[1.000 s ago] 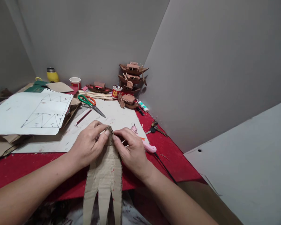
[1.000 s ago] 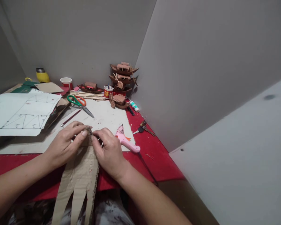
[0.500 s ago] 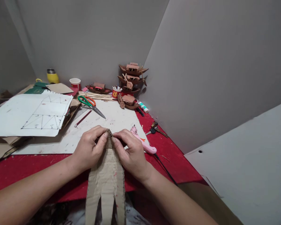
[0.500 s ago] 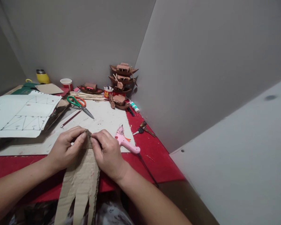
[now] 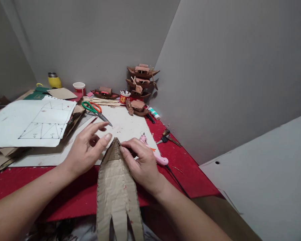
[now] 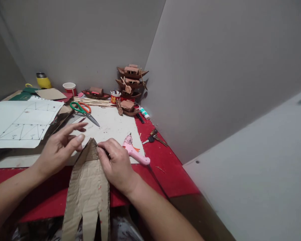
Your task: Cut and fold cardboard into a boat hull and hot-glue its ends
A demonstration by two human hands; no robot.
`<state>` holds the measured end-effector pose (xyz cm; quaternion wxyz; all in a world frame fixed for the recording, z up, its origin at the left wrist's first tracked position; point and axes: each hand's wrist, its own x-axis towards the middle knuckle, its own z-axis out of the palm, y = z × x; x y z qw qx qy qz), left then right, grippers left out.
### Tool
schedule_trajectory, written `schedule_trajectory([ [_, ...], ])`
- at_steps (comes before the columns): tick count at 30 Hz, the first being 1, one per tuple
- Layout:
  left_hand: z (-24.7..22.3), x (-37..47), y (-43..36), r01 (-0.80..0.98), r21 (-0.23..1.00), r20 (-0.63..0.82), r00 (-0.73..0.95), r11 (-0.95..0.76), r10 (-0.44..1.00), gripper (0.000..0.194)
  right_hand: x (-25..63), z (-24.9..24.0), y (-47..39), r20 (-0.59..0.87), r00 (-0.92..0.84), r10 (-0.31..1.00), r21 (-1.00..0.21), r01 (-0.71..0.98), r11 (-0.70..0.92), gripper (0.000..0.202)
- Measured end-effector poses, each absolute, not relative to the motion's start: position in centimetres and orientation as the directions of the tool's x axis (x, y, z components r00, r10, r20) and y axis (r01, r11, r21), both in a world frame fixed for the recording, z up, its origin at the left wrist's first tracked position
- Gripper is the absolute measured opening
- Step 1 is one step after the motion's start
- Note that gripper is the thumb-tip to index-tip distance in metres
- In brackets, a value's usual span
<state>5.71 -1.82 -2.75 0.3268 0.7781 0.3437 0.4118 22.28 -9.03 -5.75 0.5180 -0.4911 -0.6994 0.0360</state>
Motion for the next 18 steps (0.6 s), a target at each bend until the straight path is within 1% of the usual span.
schedule_trajectory([
  [3, -2.3, 5.4, -1.0, 0.267, 0.813, 0.459, 0.252, -0.517, 0.852, 0.035, 22.4, -5.7, -9.0, 0.675, 0.048, 0.736, -0.586, 0.642, 0.495, 0.01],
  [5, -2.3, 5.2, -0.5, 0.255, 0.831, 0.453, 0.208, -0.495, 0.867, 0.028, 22.5, -5.6, -9.0, 0.661, 0.069, 0.747, -0.605, 0.637, 0.477, 0.01],
  [7, -2.4, 5.2, -0.3, 0.235, 0.85, 0.414, 0.254, -0.471, 0.874, 0.021, 22.6, -5.6, -9.0, 0.641, 0.076, 0.764, -0.625, 0.63, 0.462, 0.01],
  [10, -2.8, 5.3, -0.4, 0.21, 0.884, 0.324, 0.368, -0.417, 0.871, 0.018, 22.6, -5.6, -9.0, 0.605, 0.07, 0.793, -0.649, 0.62, 0.44, 0.01],
  [13, -3.1, 5.5, -0.8, 0.211, 0.905, 0.249, 0.44, -0.369, 0.863, 0.019, 22.6, -5.6, -9.0, 0.585, 0.066, 0.809, -0.661, 0.617, 0.427, 0.011],
  [18, -2.9, 5.7, -1.3, 0.232, 0.914, 0.196, 0.465, -0.333, 0.863, 0.028, 22.5, -5.7, -8.9, 0.57, 0.047, 0.82, -0.663, 0.615, 0.426, 0.011],
])
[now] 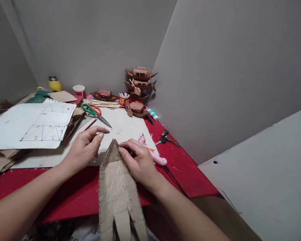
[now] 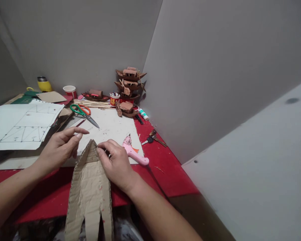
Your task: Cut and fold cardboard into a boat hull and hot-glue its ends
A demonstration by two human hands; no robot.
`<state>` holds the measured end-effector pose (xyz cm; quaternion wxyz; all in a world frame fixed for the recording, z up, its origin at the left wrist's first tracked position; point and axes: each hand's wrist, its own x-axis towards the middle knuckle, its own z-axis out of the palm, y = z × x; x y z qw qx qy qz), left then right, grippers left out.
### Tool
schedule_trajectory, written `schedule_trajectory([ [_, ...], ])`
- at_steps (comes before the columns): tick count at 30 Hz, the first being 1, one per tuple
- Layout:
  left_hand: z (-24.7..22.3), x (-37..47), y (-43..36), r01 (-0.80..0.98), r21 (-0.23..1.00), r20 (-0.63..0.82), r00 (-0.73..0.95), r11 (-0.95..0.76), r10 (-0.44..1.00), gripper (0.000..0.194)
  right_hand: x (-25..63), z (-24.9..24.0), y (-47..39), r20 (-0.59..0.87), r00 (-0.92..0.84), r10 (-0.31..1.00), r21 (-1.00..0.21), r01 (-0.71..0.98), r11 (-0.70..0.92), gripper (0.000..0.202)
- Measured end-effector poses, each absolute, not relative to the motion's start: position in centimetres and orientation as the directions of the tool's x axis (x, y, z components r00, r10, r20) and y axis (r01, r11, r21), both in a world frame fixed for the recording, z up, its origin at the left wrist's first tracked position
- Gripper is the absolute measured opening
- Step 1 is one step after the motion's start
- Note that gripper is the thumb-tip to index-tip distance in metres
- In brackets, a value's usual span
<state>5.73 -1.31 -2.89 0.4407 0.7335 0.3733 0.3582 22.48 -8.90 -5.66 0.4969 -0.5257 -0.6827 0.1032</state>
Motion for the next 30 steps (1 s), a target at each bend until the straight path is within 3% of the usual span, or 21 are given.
schedule_trajectory([
  [3, -2.77, 5.74, -1.37, 0.212, 0.917, 0.185, 0.527, -0.339, 0.83, 0.034, 22.4, -5.83, -8.86, 0.57, 0.024, 0.821, -0.658, 0.612, 0.439, 0.011],
  [8, -2.95, 5.79, -1.43, 0.19, 0.891, 0.174, 0.694, -0.411, 0.699, 0.028, 22.21, -6.03, -8.82, 0.552, 0.006, 0.834, -0.676, 0.589, 0.443, 0.011],
  [17, -2.65, 6.0, -1.92, 0.235, 0.872, 0.214, 0.606, -0.43, 0.766, 0.031, 22.12, -5.51, -9.01, 0.504, 0.044, 0.863, -0.748, 0.521, 0.41, 0.007],
  [25, -3.05, 5.75, -1.5, 0.272, 0.798, 0.31, 0.58, -0.538, 0.753, 0.028, 22.09, -5.8, -8.92, 0.508, 0.045, 0.86, -0.704, 0.597, 0.385, 0.011],
  [30, -3.3, 5.87, -1.62, 0.29, 0.826, 0.206, 0.644, -0.484, 0.737, 0.032, 22.43, -6.02, -8.73, 0.566, 0.102, 0.818, -0.662, 0.647, 0.377, 0.01],
])
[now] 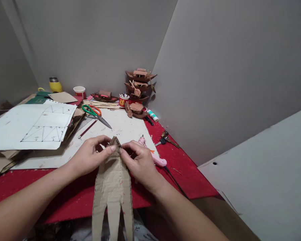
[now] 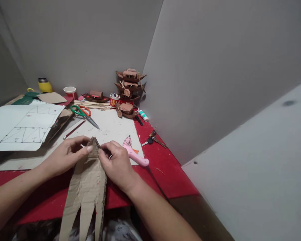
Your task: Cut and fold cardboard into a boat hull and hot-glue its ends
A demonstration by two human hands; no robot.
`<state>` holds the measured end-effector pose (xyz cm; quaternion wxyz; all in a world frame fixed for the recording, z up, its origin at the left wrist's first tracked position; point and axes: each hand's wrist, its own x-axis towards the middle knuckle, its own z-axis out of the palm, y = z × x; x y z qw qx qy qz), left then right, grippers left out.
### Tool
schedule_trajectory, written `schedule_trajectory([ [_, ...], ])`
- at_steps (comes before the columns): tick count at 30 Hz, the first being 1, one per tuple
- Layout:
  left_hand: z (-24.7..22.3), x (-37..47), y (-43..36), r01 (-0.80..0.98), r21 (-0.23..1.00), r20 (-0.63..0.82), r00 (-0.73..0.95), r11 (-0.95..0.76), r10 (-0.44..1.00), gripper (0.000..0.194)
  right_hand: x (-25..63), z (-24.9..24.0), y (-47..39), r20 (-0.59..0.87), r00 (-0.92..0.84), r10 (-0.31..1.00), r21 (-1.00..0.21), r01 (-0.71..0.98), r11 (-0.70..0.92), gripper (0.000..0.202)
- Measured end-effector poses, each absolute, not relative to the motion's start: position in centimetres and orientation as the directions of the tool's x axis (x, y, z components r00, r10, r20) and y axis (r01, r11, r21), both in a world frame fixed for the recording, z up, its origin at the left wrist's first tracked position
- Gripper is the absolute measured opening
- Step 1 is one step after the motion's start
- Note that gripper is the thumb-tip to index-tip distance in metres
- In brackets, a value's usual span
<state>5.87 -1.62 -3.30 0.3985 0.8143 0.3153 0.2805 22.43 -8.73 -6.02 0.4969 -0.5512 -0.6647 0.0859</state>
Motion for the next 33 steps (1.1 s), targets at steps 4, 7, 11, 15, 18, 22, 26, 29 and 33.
schedule_trajectory([
  [4, -3.9, 6.4, -2.0, 0.285, 0.872, 0.106, 0.684, -0.399, 0.721, 0.03, 22.4, -6.1, -8.7, 0.592, 0.084, 0.802, -0.624, 0.677, 0.389, 0.01],
  [7, -4.2, 6.6, -2.2, 0.282, 0.869, 0.133, 0.658, -0.406, 0.741, 0.03, 22.2, -6.1, -8.7, 0.598, 0.048, 0.8, -0.594, 0.697, 0.402, 0.01],
  [11, -4.3, 6.6, -2.3, 0.26, 0.867, 0.166, 0.653, -0.425, 0.739, 0.029, 22.1, -6.0, -8.8, 0.619, 0.026, 0.785, -0.558, 0.718, 0.416, 0.012],
  [15, -4.5, 6.5, -2.3, 0.254, 0.869, 0.161, 0.668, -0.426, 0.726, 0.029, 21.9, -6.0, -9.0, 0.628, 0.014, 0.778, -0.541, 0.726, 0.424, 0.012],
  [18, -4.7, 6.5, -2.3, 0.258, 0.868, 0.158, 0.666, -0.425, 0.729, 0.03, 21.8, -6.1, -9.1, 0.623, 0.01, 0.782, -0.537, 0.733, 0.419, 0.012],
  [22, -4.7, 6.6, -2.3, 0.25, 0.875, 0.158, 0.662, -0.415, 0.733, 0.029, 21.6, -6.2, -9.2, 0.616, 0.014, 0.788, -0.54, 0.736, 0.409, 0.013],
  [26, -4.5, 6.8, -2.4, 0.24, 0.879, 0.164, 0.66, -0.413, 0.733, 0.029, 21.6, -6.1, -9.0, 0.629, 0.038, 0.776, -0.556, 0.72, 0.416, 0.012],
  [29, -4.3, 6.8, -2.4, 0.23, 0.888, 0.16, 0.656, -0.398, 0.737, 0.029, 21.7, -5.9, -9.0, 0.626, 0.087, 0.775, -0.6, 0.689, 0.407, 0.008],
  [33, -4.0, 6.6, -2.3, 0.223, 0.91, 0.135, 0.638, -0.35, 0.758, 0.031, 21.9, -5.8, -9.2, 0.58, 0.142, 0.802, -0.661, 0.658, 0.361, 0.013],
])
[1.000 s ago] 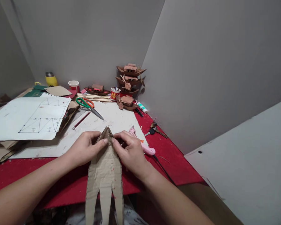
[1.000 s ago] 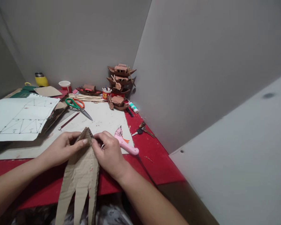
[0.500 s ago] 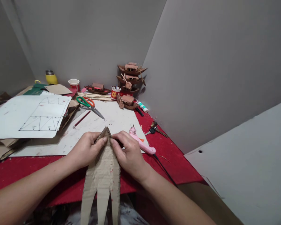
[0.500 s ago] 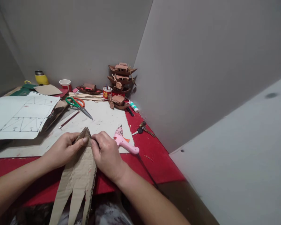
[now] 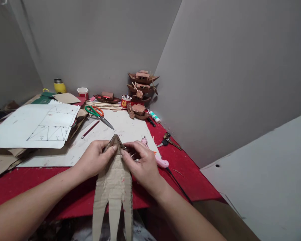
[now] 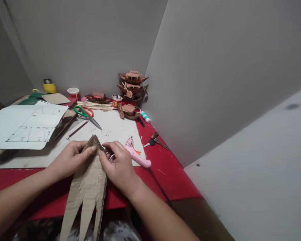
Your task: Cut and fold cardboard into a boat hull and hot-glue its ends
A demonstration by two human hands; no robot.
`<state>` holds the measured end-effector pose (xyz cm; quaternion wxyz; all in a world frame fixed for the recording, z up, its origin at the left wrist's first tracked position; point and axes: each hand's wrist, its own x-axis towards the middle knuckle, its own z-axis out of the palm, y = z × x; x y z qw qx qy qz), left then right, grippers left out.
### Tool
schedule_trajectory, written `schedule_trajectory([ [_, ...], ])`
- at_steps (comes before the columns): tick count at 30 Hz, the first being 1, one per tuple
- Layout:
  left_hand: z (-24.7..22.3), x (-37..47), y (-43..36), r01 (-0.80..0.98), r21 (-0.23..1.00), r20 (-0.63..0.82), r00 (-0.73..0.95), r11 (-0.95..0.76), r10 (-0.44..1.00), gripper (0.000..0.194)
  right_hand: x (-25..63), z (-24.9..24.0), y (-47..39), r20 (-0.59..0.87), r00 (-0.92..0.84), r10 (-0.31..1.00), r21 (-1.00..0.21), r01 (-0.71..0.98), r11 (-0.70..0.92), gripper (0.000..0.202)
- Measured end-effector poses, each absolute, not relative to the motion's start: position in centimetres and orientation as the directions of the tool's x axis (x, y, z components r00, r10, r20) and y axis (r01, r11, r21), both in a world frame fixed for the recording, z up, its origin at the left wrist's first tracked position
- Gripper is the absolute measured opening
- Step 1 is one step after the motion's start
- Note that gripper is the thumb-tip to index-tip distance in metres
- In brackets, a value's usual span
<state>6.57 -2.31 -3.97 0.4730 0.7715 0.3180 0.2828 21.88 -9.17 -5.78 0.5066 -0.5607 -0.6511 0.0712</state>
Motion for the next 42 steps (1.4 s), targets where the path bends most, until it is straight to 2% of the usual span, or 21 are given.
schedule_trajectory([
  [5, -3.7, 6.4, -2.1, 0.245, 0.911, 0.123, 0.607, -0.332, 0.785, 0.03, 21.9, -6.0, -9.2, 0.519, 0.128, 0.845, -0.689, 0.648, 0.325, 0.012],
  [18, -4.1, 6.3, -2.4, 0.161, 0.891, 0.239, 0.629, -0.425, 0.74, 0.026, 21.6, -6.1, -9.1, 0.589, 0.034, 0.808, -0.614, 0.669, 0.419, 0.014],
  [29, -4.6, 6.5, -2.2, 0.194, 0.895, 0.203, 0.623, -0.401, 0.755, 0.026, 21.5, -6.6, -9.2, 0.576, -0.002, 0.817, -0.582, 0.702, 0.412, 0.015],
  [39, -4.3, 6.2, -2.0, 0.096, 0.953, 0.157, 0.652, -0.286, 0.742, 0.026, 21.2, -6.4, -8.8, 0.555, 0.088, 0.827, -0.667, 0.641, 0.38, 0.014],
  [42, -3.9, 5.9, -1.7, 0.104, 0.947, 0.157, 0.676, -0.304, 0.72, 0.031, 21.4, -6.2, -8.7, 0.532, 0.089, 0.842, -0.687, 0.626, 0.368, 0.016],
])
